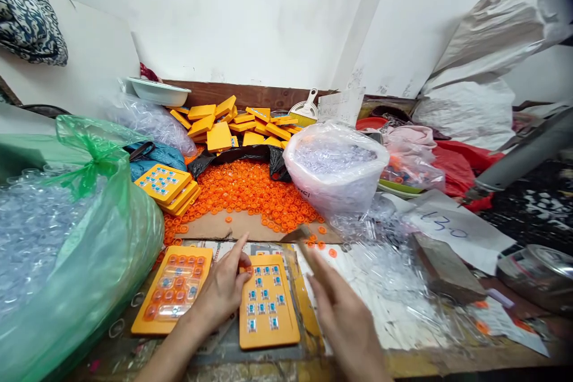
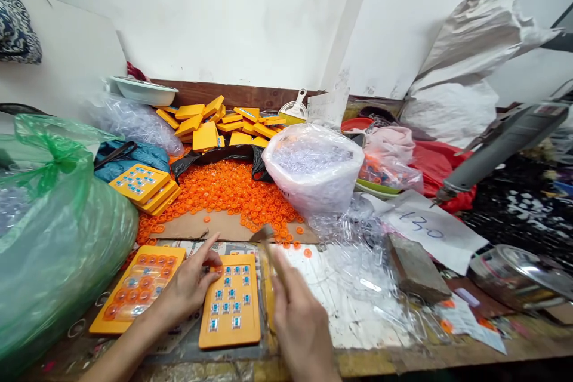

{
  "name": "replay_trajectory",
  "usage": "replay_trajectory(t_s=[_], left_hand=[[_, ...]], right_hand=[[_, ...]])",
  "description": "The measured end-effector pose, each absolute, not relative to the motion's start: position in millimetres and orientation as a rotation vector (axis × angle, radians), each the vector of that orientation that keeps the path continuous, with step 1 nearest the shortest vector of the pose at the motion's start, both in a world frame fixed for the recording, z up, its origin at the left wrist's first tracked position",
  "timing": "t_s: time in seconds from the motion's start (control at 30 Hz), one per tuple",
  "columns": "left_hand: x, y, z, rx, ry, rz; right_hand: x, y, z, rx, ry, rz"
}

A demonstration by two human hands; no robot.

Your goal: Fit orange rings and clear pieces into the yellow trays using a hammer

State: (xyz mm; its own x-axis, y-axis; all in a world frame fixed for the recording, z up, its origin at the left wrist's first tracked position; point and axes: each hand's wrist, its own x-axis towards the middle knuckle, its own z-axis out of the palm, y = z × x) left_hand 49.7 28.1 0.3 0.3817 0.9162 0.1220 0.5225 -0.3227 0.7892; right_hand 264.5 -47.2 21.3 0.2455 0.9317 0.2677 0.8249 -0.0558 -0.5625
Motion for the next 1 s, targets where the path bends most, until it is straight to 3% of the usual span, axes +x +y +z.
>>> replay_trajectory(t_s=[0.13,0.4,0.6,0.8,1.0], left_hand=[[50,30,3,1.959,1.260,0.721],[46,25,3,1.948,1.266,0.798],[56,13,2,2.038,1.257,1.076],[61,9,-12,1.950,1.354,1.060],[59,10,-11,1.814,1.358,0.999]], right_hand=[[313,-18,30,-2.163,-1.370,0.168],[332,15,14,-2.157,-1.445,0.345],[287,0,34,-1.929,-1.469,0.491],[214,3,35,-1.590,-1.690,0.740],[206,10,30,-1.544,-1.687,0.783]])
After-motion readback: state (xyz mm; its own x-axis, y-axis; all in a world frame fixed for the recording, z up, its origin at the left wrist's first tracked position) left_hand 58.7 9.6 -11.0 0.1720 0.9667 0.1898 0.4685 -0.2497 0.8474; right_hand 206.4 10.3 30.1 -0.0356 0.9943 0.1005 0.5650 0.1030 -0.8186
